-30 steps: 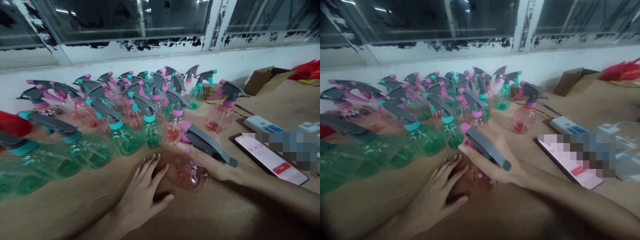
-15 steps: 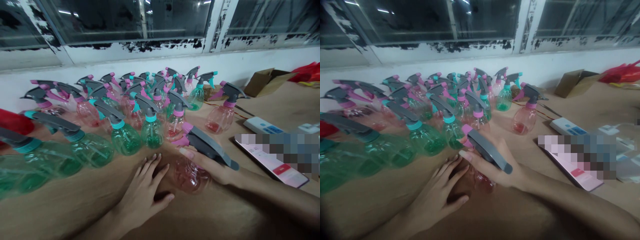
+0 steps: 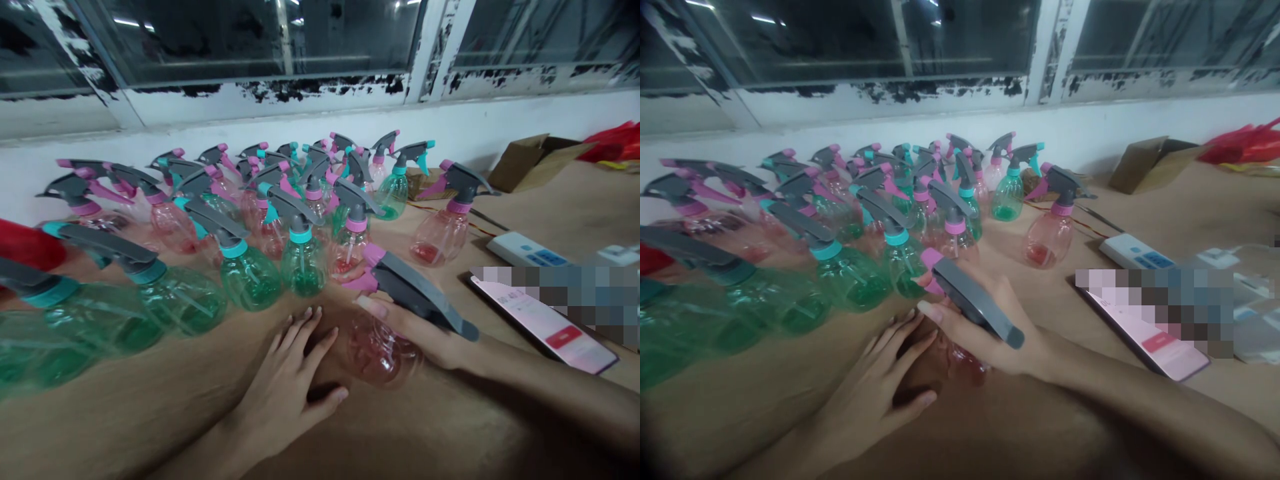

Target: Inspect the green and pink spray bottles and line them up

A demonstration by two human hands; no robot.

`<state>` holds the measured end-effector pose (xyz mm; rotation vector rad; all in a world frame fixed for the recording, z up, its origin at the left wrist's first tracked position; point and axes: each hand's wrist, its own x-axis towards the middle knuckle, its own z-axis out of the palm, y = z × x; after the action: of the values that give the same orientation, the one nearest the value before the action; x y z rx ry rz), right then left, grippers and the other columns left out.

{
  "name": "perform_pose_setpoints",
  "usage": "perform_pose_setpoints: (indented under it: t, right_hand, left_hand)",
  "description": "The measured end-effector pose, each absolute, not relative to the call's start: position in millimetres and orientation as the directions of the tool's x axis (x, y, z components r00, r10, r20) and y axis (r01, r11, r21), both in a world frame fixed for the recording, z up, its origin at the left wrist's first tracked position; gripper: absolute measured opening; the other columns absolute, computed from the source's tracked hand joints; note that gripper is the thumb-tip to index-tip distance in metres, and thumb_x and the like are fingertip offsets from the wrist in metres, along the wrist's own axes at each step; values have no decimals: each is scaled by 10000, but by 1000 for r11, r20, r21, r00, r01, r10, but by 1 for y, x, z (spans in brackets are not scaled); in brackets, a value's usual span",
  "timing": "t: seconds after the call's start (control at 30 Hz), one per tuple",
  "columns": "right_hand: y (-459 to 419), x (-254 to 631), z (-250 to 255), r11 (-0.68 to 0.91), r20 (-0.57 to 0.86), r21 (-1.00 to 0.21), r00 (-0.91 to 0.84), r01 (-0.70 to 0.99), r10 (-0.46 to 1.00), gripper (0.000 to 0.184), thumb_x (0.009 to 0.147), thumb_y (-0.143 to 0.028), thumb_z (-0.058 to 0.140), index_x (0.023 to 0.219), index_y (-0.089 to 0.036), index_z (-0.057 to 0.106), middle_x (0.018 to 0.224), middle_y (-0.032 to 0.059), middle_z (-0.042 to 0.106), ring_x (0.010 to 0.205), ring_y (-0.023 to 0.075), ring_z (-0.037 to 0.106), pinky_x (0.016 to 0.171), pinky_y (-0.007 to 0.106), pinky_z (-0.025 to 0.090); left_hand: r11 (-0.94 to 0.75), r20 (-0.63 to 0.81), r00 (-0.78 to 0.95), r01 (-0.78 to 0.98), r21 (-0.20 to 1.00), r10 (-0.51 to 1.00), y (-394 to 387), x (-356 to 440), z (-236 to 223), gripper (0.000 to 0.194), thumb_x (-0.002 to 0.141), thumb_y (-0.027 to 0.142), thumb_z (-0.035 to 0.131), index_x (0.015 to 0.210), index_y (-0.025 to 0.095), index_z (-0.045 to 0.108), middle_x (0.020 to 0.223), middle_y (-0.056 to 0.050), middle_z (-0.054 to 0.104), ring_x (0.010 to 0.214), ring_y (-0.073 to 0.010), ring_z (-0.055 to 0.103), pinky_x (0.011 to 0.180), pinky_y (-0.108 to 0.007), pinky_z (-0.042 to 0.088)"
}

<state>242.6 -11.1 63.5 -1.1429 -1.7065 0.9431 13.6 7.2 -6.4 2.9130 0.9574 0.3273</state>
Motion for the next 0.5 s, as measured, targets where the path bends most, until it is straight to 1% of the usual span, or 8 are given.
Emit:
perform_pose_setpoints:
  t: [0.07, 0.2, 0.33, 0.5]
  right_hand:
    - [-11, 242, 64, 290, 232, -912, -220, 291, 948, 291, 882, -455, 518, 1037, -235, 628, 859, 44, 640, 845, 202, 624, 866, 386, 510]
    - [-11, 241, 64, 279, 216, -916, -232, 289, 948, 311, 889, -469, 493, 1019, -229, 642, 864, 38, 640, 808, 187, 633, 826, 355, 522]
    - [-12, 240, 65, 257, 194, -917, -222, 305, 956, 323, 886, -489, 490, 993, -227, 644, 810, 31, 628, 838, 200, 631, 825, 365, 517]
    - [-13, 240, 66, 241, 182, -928, -217, 285, 959, 317, 877, -491, 502, 1007, -232, 630, 775, 21, 621, 781, 189, 629, 800, 353, 527]
  left_hand:
    - [-806, 188, 784, 580, 120, 592, 8, 14, -7, 628, 866, 510, 568, 1395, 212, 404, 1500, -123, 296, 1332, -342, 316, 1037, -522, 316]
    - [-811, 189, 789, 574, 112, 585, 8, 14, -7, 620, 873, 523, 552, 1389, 211, 408, 1498, -122, 303, 1334, -339, 313, 1043, -527, 308]
    - [-815, 189, 794, 570, 102, 578, 8, 14, -6, 620, 872, 519, 559, 1382, 197, 416, 1495, -143, 300, 1329, -345, 321, 1029, -533, 326]
    - [-814, 184, 793, 571, 104, 580, 8, 14, -4, 623, 869, 508, 568, 1383, 192, 413, 1491, -146, 304, 1332, -345, 315, 1031, -537, 325]
